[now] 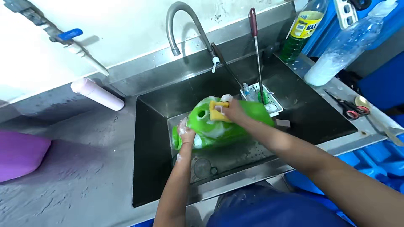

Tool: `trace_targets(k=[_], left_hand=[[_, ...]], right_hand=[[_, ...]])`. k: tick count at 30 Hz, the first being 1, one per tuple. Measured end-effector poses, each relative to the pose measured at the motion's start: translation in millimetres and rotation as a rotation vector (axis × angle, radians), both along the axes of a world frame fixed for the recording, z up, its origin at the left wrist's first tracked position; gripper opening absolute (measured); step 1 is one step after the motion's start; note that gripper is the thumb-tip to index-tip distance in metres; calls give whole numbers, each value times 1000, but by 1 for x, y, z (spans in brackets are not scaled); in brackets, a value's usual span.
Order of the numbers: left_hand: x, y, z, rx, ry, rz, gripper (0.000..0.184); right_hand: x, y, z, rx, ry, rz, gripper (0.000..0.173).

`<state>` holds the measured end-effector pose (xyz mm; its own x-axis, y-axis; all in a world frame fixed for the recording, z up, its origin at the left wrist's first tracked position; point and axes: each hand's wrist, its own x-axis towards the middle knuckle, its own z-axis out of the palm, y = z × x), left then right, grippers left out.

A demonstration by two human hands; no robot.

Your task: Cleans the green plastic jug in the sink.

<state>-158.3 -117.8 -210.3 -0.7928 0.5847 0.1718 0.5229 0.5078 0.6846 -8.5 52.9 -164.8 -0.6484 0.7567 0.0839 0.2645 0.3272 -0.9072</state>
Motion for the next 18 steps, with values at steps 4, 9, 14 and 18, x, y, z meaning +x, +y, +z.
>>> trace_targets(k=[4, 9, 14, 18], left_hand=[[-20, -50, -48, -337, -540, -133, 74], [4, -50, -57, -152, -698, -3, 79], [-3, -45, -49, -113, -591, -26, 68], [-2, -23, -44, -261, -501, -79, 57]], right_hand=[[34, 84, -92, 389, -490, -219, 33], [-11, -13, -84, 303, -486, -41, 41], [-37, -70, -93, 382, -472, 479, 55], [-20, 66, -106, 373, -503, -24, 45]])
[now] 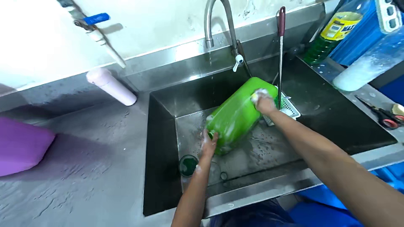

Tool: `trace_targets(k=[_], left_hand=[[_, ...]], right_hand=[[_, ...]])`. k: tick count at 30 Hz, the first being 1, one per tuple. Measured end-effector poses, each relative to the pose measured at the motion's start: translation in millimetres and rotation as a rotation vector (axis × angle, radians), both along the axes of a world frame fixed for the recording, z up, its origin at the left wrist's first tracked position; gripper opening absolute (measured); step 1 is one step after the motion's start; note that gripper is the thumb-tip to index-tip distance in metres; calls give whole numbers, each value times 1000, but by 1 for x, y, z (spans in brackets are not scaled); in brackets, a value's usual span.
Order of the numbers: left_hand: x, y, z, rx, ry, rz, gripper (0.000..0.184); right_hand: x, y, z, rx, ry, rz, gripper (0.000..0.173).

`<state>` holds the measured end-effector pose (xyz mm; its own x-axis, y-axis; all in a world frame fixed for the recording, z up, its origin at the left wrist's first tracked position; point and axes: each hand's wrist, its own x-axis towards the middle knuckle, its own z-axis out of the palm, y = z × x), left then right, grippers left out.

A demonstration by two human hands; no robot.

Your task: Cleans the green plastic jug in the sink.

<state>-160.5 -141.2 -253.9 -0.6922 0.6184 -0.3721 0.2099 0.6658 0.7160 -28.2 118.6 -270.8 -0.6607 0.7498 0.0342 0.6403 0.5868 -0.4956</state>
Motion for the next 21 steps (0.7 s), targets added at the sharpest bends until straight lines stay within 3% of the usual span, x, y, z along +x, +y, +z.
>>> trace_targets(k=[2, 5, 7, 9, 10, 12, 13, 14, 16, 18, 20, 21], left_hand=[[-11, -9, -9, 63, 9, -57, 51], [-32, -35, -21, 107, 41, -145, 49], [-36, -40, -16, 84, 49, -155, 51], [-34, -32, -11, 80, 46, -118, 43], [-34, -28, -10, 80, 29, -93, 43], [-35, -24, -8, 59, -19, -71, 47], [-36, -24, -9, 51, -27, -77, 49], [-39, -24, -10, 47, -28, -85, 51], [-42, -24, -13, 40, -24, -101, 53], [-38, -30, -13, -10, 1, -121, 50], [-37, -30, -12, 11, 11, -106, 50], [-35, -32, -12, 48, 4, -96, 49]], right_hand=[[-21, -26, -8, 74, 37, -71, 46], [-62, -160, 1, -97, 20, 444, 45], [-65, -164, 12, -126, 105, 611, 39], [-41, -81, 3, -24, 181, 368, 28], [-22, -24, -7, 42, 170, 140, 31], [8, 63, -1, -59, -1, -313, 47], [8, 72, 8, -111, -79, -437, 50], [-2, 53, 15, -100, -107, -427, 47], [-43, -46, 15, -55, -80, -125, 40], [-79, -152, 16, -180, -47, 292, 39], [-92, -170, 29, -236, -19, 550, 39], [-87, -148, 28, -230, 35, 497, 35]])
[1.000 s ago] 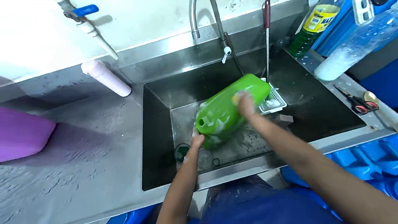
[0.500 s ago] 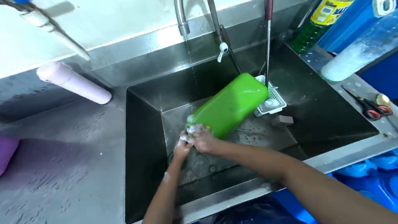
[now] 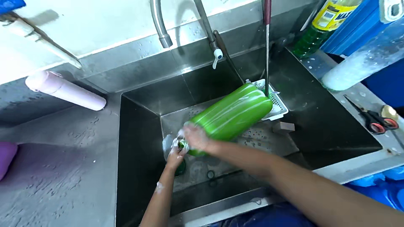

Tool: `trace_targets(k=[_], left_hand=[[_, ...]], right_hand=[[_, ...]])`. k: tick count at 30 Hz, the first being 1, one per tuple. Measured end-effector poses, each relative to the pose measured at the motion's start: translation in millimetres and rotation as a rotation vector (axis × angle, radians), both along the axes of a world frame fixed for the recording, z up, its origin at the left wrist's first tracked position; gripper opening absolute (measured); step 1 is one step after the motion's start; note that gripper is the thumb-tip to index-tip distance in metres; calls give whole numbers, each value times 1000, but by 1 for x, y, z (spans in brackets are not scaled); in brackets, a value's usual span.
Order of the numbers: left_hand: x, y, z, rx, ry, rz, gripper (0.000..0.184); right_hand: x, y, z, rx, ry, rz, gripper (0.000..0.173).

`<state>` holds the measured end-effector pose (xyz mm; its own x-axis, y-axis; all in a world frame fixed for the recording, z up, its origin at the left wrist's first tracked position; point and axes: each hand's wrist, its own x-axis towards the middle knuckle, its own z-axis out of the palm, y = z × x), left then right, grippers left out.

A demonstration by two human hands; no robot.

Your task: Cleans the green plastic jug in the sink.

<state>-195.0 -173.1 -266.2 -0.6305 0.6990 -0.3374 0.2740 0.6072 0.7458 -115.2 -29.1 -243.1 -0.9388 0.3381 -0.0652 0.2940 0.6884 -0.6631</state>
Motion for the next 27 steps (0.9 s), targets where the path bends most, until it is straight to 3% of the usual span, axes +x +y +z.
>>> trace_targets(k=[4, 5, 7, 9, 11, 12, 14, 16, 18, 21, 24, 27], left_hand=[[0, 3, -12, 169, 9, 61, 41], [-1, 6, -21, 239, -1, 104, 44], [3, 16, -37, 313, -63, 228, 62], [7, 32, -36, 308, -139, 341, 71], [-3, 39, -27, 248, -151, 369, 57], [-12, 41, -17, 218, -144, 367, 49], [-34, 37, -2, 164, -175, 372, 46], [-60, 35, 5, 141, -262, 427, 53], [-72, 42, -2, 114, -278, 554, 57], [-52, 22, -32, -4, -250, 754, 68], [24, -13, -6, -119, -325, 883, 62], [74, -18, 14, 13, -464, 985, 39]], right_hand=[[57, 208, -24, 99, -124, -678, 36], [69, 236, -20, 91, -186, -813, 39], [64, 210, -18, 139, -149, -834, 45], [36, 106, -21, 120, -32, -528, 53], [22, 21, -4, -4, 35, -158, 53], [19, 17, 4, 2, 110, -67, 44], [23, 72, -15, 160, 341, -177, 26], [37, 161, -62, 273, 314, -444, 32], [52, 214, -109, 60, 134, -608, 47], [66, 202, -166, -214, -134, -599, 56], [62, 200, -166, -299, -378, -540, 52], [32, 137, -143, -185, -185, -398, 56]])
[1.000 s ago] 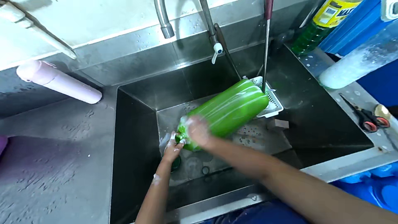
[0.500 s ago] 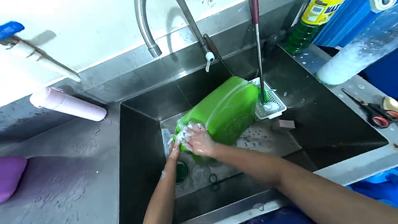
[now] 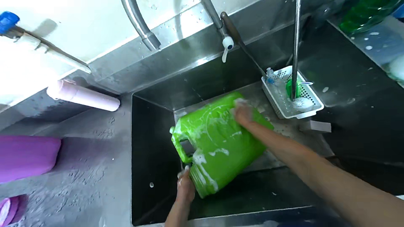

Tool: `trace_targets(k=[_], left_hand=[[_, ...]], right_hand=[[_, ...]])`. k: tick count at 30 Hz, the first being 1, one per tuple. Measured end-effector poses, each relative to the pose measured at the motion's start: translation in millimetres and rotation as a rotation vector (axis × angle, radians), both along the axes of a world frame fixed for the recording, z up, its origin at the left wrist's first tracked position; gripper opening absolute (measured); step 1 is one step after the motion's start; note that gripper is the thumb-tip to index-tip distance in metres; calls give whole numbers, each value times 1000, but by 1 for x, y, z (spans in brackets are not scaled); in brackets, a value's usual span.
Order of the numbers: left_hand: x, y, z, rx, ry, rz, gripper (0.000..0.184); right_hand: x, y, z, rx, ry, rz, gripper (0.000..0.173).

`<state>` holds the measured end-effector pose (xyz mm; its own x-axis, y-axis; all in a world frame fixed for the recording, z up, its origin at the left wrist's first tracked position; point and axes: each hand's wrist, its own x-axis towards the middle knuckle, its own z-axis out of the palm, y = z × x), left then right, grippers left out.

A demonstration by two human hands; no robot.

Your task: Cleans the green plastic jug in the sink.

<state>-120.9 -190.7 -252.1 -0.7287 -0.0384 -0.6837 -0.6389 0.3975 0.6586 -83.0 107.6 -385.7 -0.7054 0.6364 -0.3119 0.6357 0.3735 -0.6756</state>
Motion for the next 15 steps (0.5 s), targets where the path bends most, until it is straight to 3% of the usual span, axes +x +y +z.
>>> trace_targets(k=[3, 5, 7, 10, 11, 13, 15], left_hand=[[-20, 11, -4, 130, -74, 168, 30], [-40, 13, 3, 204, -119, 81, 29], [-43, 14, 6, 156, -69, -51, 26], [-42, 30, -1, 17, 96, -46, 22], [-45, 35, -1, 2, 128, -41, 22], [-53, 44, -4, -17, 163, -51, 23], [-61, 49, -8, -23, 159, -90, 27]], right_hand=[[-2, -125, 64, -40, 288, 389, 57], [8, -161, 81, 16, 530, 521, 44], [3, -113, 59, 92, 600, 429, 31], [-9, 29, -10, 0, 128, 73, 46], [-11, 49, -24, 11, 29, -20, 51], [-11, 11, -13, 87, 50, 14, 57], [10, -85, 20, 170, 335, 254, 54]])
